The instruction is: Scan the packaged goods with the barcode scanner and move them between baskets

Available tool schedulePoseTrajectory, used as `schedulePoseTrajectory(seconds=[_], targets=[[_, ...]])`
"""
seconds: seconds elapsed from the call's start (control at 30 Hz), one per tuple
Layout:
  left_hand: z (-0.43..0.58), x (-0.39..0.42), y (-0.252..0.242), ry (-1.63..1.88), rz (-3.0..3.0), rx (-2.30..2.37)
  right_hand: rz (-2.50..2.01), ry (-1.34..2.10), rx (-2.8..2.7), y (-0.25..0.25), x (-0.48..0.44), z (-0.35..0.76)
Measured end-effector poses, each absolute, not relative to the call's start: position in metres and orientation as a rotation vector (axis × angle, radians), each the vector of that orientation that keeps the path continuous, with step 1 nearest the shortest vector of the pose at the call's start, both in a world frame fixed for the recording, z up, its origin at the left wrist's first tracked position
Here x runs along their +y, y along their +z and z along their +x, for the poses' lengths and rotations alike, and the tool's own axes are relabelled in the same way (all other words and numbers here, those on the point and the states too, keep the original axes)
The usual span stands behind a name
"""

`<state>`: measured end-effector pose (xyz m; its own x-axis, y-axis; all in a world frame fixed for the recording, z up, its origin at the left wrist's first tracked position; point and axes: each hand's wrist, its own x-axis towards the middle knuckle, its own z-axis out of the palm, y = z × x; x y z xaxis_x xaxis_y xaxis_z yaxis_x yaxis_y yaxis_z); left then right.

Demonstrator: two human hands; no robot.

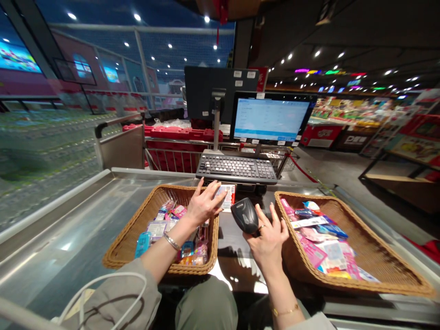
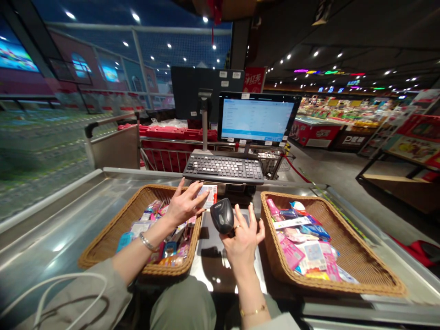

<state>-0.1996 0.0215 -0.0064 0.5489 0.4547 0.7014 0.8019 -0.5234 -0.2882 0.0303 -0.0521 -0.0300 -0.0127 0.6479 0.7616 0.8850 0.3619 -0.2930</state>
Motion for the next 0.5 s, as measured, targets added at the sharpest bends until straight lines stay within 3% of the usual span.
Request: schedulePoseTrajectory(seconds=[0.5], targets=[[-0.186, 0.021, 0.004, -0.704, -2.198, -0.953, -1.415, -0.585, -1.592, -0.038, -0.046, 0.05]])
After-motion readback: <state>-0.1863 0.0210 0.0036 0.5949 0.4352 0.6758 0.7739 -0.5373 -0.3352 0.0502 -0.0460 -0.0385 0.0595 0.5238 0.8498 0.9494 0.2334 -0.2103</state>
